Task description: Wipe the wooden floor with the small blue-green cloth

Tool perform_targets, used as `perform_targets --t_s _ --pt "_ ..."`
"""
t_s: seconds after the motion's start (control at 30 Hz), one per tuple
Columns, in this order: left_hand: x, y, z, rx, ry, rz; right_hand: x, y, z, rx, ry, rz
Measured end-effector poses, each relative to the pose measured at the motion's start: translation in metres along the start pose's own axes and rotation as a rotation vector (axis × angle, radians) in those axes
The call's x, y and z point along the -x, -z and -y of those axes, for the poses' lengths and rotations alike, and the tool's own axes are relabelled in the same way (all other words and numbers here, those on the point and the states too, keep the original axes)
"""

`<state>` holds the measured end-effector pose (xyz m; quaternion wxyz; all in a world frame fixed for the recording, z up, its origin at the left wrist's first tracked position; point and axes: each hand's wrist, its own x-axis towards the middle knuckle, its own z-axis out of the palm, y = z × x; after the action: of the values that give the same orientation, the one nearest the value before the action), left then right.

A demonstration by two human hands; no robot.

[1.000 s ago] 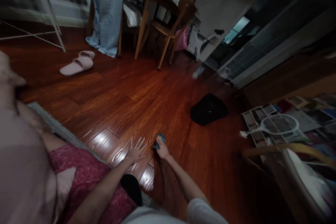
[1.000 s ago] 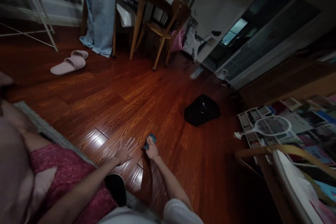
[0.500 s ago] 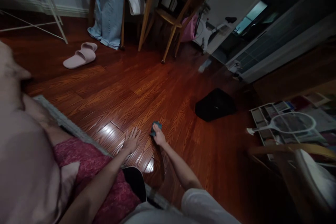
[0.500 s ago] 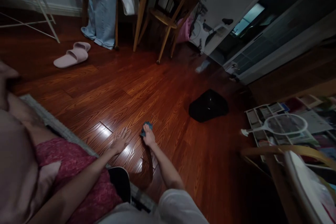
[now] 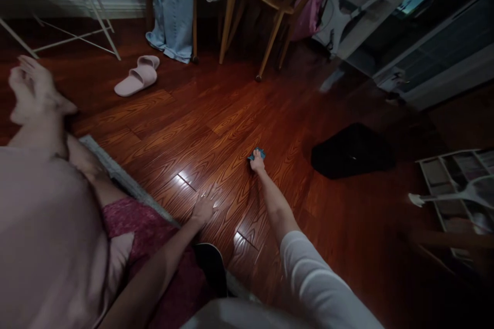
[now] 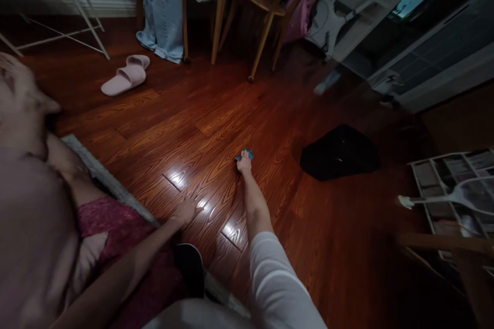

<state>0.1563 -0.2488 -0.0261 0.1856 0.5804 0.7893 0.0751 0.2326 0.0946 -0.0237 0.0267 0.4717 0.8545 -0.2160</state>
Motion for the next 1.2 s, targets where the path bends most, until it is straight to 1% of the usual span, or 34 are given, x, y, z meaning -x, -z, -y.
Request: perform_targets --t_s 0.07,0.13,0.23,0.33,0.5,0.6,0.7,0.8,0.87,0.9,0.97,1.03,1.1,1.2 --pt "0.000 0.001 0.001 0.004 -0.009 0.003 0.006 -0.005 0.004 0.003 -0.008 0.000" --pt "-0.001 0.000 0.002 0.005 -0.014 0.006 0.020 -0.012 0.008 0.005 0.005 0.003" --pt "-0.003 0.001 0.002 0.006 -0.005 0.024 0.053 -0.027 0.011 0.001 0.056 0.009" --pt "-0.005 0.005 0.001 0.004 0.012 0.056 0.094 -0.043 0.014 -0.014 0.124 0.015" --pt "-0.009 0.015 -0.003 -0.009 0.035 0.114 0.169 -0.066 0.020 -0.060 0.232 0.008" --pt "-0.009 0.023 -0.003 -0.026 0.044 0.142 0.223 -0.082 0.020 -0.081 0.279 -0.013" --pt "-0.006 0.028 -0.002 -0.026 0.040 0.175 0.285 -0.103 0.011 -0.093 0.325 -0.071" --pt "-0.001 0.030 -0.003 -0.016 0.062 0.203 0.343 -0.124 -0.003 -0.044 0.340 -0.141" --pt "0.002 0.030 -0.005 -0.010 0.099 0.236 0.373 -0.134 -0.012 -0.005 0.329 -0.172" --pt "0.004 0.030 -0.006 -0.008 0.117 0.255 0.382 -0.137 -0.015 0.009 0.322 -0.182" --pt "0.008 0.032 -0.009 -0.010 0.132 0.285 0.390 -0.141 -0.020 0.022 0.313 -0.199" --pt "0.013 0.035 -0.011 -0.024 0.128 0.307 0.381 -0.140 -0.021 0.024 0.300 -0.225" --pt "0.019 0.039 -0.012 -0.044 0.108 0.334 0.358 -0.135 -0.020 0.023 0.242 -0.265" --pt "0.027 0.047 -0.012 -0.075 0.062 0.387 0.311 -0.121 -0.012 0.021 0.058 -0.317"
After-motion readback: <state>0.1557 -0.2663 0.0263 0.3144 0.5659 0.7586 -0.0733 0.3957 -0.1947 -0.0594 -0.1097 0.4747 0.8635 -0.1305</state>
